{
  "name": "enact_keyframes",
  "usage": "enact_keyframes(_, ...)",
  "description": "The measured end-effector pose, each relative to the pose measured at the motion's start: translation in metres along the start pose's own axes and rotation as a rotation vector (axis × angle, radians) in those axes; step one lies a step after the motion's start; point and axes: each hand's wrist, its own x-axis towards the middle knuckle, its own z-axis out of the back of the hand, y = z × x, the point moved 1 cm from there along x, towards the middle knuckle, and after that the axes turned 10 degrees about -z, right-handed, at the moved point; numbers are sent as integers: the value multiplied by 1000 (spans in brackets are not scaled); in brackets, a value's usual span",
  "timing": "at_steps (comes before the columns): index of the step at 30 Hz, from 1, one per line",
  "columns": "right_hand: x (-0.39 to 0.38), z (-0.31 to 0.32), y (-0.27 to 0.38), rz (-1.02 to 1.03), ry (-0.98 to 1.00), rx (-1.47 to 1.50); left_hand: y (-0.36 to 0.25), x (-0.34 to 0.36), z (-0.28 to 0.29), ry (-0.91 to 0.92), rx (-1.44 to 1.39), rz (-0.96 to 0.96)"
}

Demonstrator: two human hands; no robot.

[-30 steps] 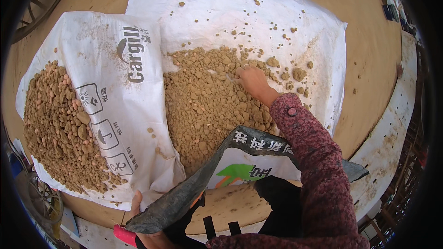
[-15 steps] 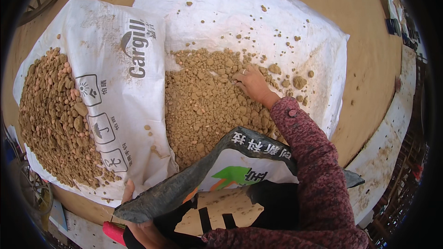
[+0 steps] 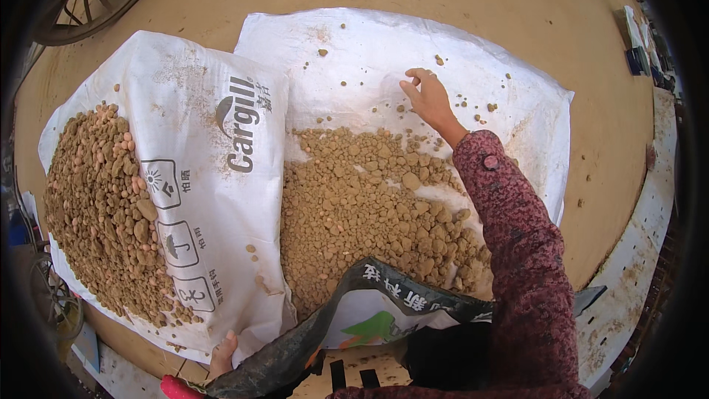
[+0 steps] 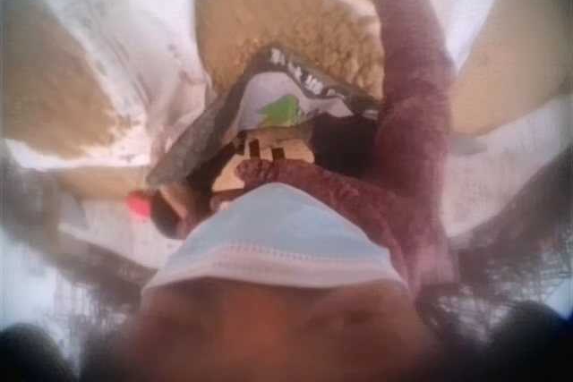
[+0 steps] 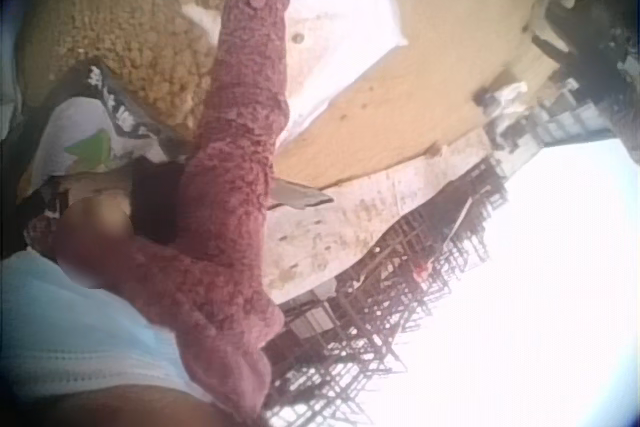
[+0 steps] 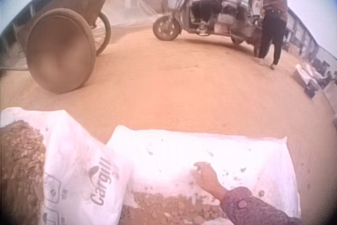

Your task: The person pours feed pellets from a large sack onto a white sack on the ground, then sits on a small red stool and sorts the pellets by hand, picking out debris and placing it into a nearby orange basin.

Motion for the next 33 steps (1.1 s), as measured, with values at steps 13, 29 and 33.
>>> enact_keyframes(13, 68, 2, -23, -65, -34, -668, -1, -60, 27, 63, 129, -352)
enact_keyframes(29, 68, 30, -27, 273, -204, -441, 46, -126, 35, 114, 257, -534)
enact_keyframes(33, 13, -47, 46, 541, 405, 115, 57, -140, 52, 82, 334, -454)
